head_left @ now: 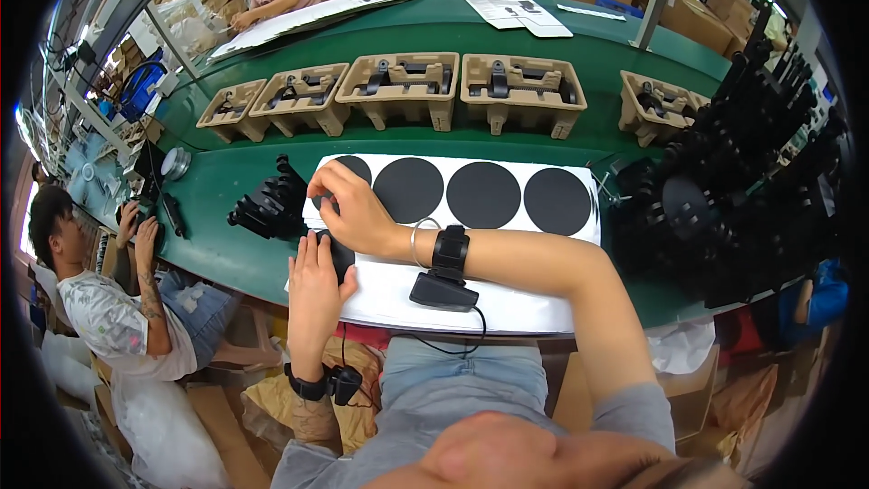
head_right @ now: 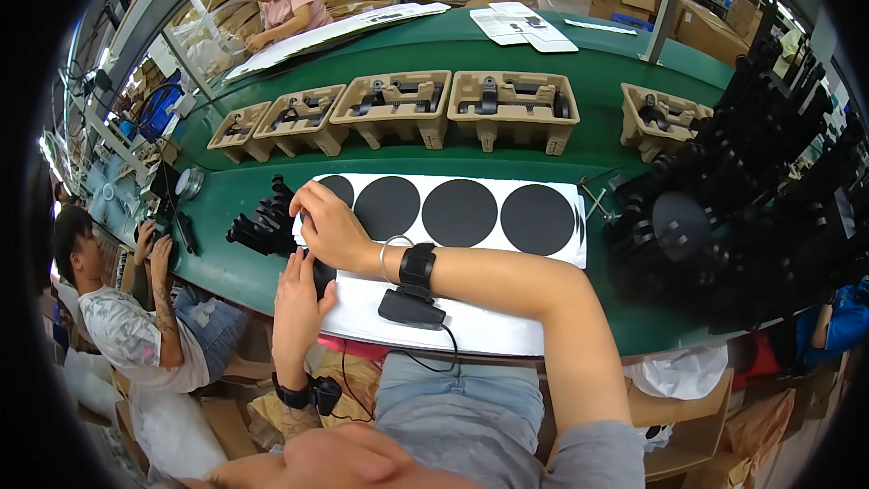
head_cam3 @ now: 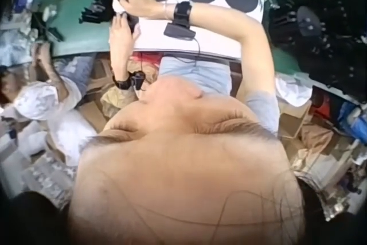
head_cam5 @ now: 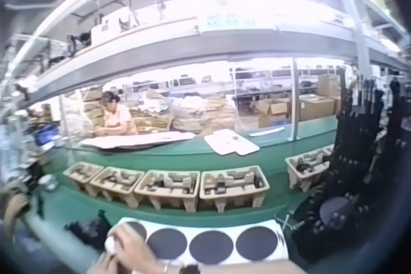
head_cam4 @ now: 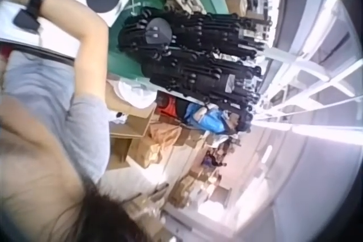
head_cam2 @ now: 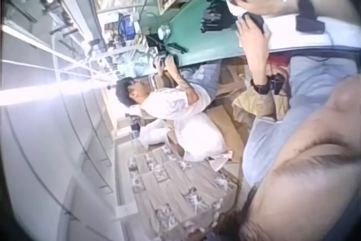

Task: The person peels circular stickers from a sheet and presses them onto the bases of black plastic stands, placing each completed stand into a cardboard tray.

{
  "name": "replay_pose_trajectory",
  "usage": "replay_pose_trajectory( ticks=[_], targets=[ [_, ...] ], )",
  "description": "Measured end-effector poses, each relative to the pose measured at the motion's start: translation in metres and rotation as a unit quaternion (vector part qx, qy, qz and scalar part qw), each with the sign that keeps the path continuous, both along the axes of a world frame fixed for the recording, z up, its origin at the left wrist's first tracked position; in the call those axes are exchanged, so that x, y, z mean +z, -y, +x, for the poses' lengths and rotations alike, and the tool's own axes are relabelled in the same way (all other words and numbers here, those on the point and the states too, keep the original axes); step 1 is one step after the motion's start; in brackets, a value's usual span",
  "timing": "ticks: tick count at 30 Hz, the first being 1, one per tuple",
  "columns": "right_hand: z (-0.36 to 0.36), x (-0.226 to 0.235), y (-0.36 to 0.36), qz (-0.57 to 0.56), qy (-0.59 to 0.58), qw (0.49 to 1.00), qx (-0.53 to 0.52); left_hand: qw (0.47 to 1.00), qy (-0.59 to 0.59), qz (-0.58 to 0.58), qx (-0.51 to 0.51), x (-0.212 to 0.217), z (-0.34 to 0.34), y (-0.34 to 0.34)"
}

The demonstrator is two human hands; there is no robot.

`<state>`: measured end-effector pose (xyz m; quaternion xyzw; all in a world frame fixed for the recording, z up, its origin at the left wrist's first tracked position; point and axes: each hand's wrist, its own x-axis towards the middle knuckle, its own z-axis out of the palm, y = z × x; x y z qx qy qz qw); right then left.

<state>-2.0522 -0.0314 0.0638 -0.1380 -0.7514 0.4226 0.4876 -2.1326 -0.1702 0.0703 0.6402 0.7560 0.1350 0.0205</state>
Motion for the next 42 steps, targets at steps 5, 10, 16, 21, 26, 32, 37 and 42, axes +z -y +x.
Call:
replay_pose_trajectory(
  ticks=[5,10,16,21,26,32,37,42],
  targets=[
    [-0.002,0.000,-0.001,0.002,0.000,1.000,0.007,0.996,-0.079,0.018,-0.031,-0.013,-0.002,-0.005],
    [-0.004,-0.002,-0.008,0.009,-0.009,1.000,0.002,0.970,-0.195,0.061,-0.132,-0.019,-0.013,-0.010],
    [-0.003,0.000,-0.018,0.056,-0.013,0.998,-0.030,0.971,0.128,0.186,-0.074,-0.003,-0.039,-0.020],
    [0.003,0.002,-0.024,0.136,-0.017,0.990,-0.018,0.913,0.124,0.379,0.085,0.005,-0.064,-0.018],
    [0.012,0.008,-0.038,0.160,0.001,0.987,0.006,0.820,0.278,0.424,0.266,-0.025,-0.128,0.005],
    [0.015,0.016,-0.031,0.443,-0.004,0.886,0.141,0.731,0.384,0.444,0.349,-0.045,-0.123,0.039],
    [0.006,0.021,-0.003,0.557,-0.004,0.815,0.161,0.718,0.512,0.367,0.295,-0.042,-0.075,0.023],
    [0.012,0.014,-0.008,0.581,0.006,0.803,0.135,0.672,0.629,0.314,0.232,-0.037,-0.050,0.001]
  ],
)
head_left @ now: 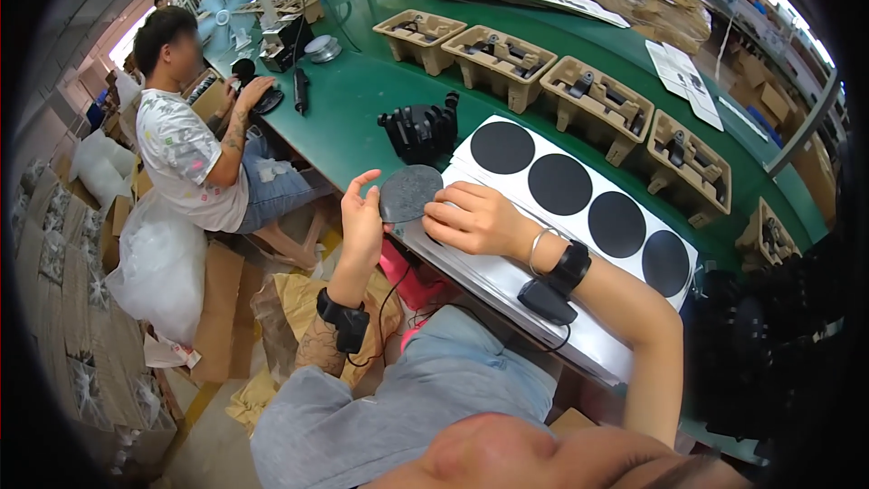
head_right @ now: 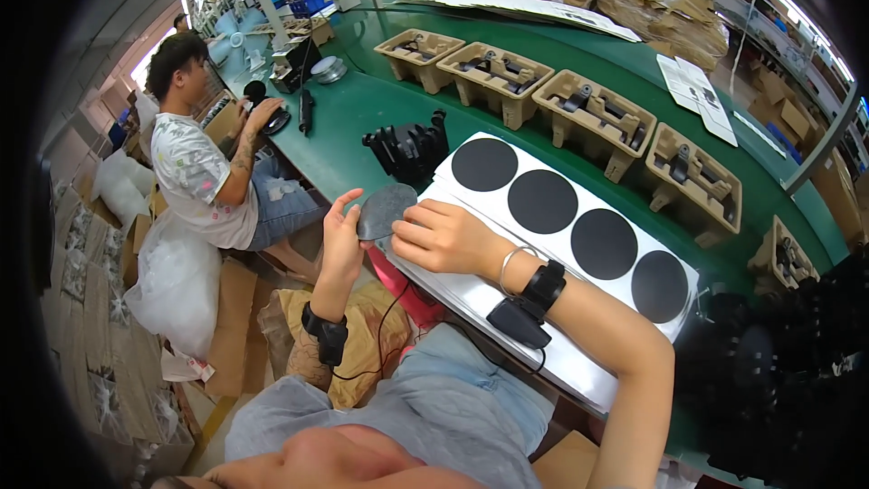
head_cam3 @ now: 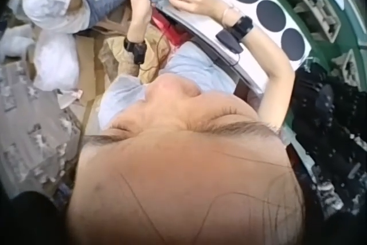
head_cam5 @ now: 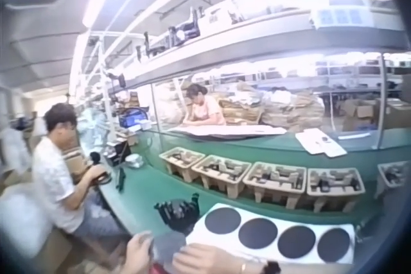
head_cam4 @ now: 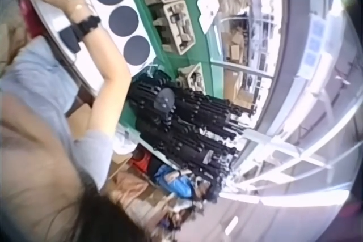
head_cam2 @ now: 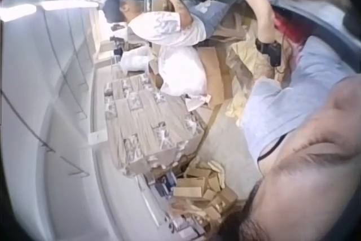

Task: The person peels circular stickers from a sheet and presses them onto the bases of black plastic stands, placing each completed stand into a cardboard tray.

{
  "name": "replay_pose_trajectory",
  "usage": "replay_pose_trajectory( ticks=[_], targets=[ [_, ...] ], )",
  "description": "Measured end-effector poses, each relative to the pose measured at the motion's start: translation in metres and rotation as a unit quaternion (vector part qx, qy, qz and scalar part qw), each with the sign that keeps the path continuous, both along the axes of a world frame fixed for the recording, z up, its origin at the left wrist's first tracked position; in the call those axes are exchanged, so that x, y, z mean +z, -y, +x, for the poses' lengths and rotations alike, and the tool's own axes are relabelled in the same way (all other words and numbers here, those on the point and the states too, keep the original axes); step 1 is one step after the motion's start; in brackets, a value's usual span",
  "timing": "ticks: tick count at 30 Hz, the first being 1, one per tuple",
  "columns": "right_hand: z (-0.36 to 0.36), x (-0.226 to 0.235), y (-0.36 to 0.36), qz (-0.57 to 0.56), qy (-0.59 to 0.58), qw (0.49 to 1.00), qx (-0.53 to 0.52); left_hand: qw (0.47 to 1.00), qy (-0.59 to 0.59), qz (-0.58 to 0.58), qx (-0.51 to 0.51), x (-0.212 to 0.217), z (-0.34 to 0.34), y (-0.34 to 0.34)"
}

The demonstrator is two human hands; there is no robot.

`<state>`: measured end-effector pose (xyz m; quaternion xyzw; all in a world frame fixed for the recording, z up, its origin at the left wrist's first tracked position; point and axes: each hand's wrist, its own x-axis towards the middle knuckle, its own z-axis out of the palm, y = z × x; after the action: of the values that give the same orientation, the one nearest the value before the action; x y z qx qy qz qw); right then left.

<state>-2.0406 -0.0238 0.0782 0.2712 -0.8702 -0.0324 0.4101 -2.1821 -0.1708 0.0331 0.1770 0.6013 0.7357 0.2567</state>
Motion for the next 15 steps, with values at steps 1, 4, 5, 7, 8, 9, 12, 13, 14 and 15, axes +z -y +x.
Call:
replay_pose_trajectory(
  ticks=[1,4,5,7,8,9,12,13,14,15],
  targets=[
    [0.000,-0.001,0.001,0.001,0.003,1.000,-0.004,0.999,0.038,0.024,-0.003,-0.002,-0.002,-0.001],
    [-0.006,-0.003,0.006,-0.097,0.000,0.995,-0.031,0.993,0.101,0.052,-0.006,-0.005,-0.004,-0.002],
    [-0.009,-0.002,0.006,-0.100,0.003,0.994,-0.032,0.991,0.124,0.058,-0.002,-0.006,-0.004,-0.001],
    [-0.014,-0.002,0.002,-0.059,0.021,0.997,-0.043,0.990,0.121,0.067,0.005,-0.005,-0.004,-0.001],
    [-0.015,-0.001,0.000,-0.065,0.020,0.996,-0.053,0.990,0.115,0.081,0.011,-0.004,-0.006,-0.003],
    [-0.016,-0.003,0.000,-0.066,0.021,0.996,-0.058,0.990,0.116,0.080,0.007,-0.005,-0.008,-0.001],
    [-0.016,-0.003,0.000,-0.145,-0.018,0.986,-0.081,1.000,-0.015,0.019,-0.002,-0.011,-0.031,0.009],
    [-0.015,-0.003,-0.001,-0.143,-0.019,0.986,-0.085,0.997,-0.069,0.036,0.018,-0.014,-0.047,0.008],
    [-0.017,-0.003,0.000,-0.163,-0.028,0.984,-0.068,0.994,-0.095,0.036,0.035,-0.027,-0.080,0.009],
    [-0.018,-0.004,0.002,-0.183,-0.036,0.981,-0.051,0.991,-0.121,0.036,0.054,-0.039,-0.114,0.006]
  ],
)
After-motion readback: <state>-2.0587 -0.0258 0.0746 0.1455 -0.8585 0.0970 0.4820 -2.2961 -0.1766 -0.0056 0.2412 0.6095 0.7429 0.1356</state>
